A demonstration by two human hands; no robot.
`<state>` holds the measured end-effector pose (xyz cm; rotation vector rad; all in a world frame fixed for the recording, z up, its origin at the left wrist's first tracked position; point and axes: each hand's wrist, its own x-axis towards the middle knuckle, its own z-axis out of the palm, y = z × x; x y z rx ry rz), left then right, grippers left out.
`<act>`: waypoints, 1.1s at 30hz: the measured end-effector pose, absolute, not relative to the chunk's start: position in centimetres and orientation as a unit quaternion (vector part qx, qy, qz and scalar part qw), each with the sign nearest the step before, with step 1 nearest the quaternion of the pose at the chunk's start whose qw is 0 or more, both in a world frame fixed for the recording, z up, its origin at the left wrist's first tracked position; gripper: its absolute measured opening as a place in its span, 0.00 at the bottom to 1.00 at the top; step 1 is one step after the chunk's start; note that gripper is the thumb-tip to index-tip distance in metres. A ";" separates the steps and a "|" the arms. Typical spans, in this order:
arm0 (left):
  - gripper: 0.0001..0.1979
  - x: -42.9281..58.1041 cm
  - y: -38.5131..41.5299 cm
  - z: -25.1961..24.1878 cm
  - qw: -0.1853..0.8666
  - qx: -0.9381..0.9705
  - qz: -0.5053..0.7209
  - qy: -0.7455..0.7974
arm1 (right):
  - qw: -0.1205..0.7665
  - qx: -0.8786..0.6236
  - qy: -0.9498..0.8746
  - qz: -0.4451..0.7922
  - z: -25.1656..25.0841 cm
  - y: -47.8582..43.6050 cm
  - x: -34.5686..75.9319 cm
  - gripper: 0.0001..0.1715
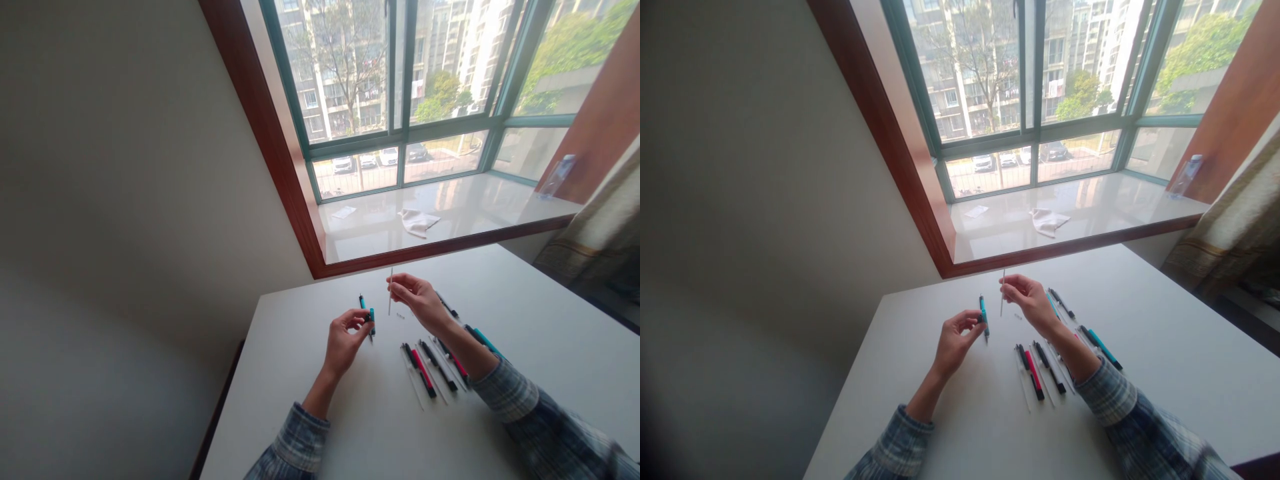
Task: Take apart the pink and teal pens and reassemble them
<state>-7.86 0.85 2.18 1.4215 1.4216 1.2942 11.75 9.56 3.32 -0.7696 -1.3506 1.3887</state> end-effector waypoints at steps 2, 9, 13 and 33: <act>0.13 -7.9 0.9 2.1 0.367 0.551 0.507 0.553 | 0.509 -0.299 -0.544 0.597 3.6 9.1 11.6 0.23; 0.12 -7.8 0.7 2.2 0.361 0.568 0.497 0.547 | 0.539 -0.303 -0.545 0.566 4.0 9.0 11.7 0.22; 0.11 -7.7 0.6 2.7 0.350 0.586 0.484 0.547 | 0.523 -0.296 -0.585 0.544 4.4 8.7 11.5 0.19; 0.10 -7.6 0.9 3.0 0.380 0.544 0.553 0.504 | 0.130 -0.533 -0.825 0.136 2.9 10.0 14.3 0.08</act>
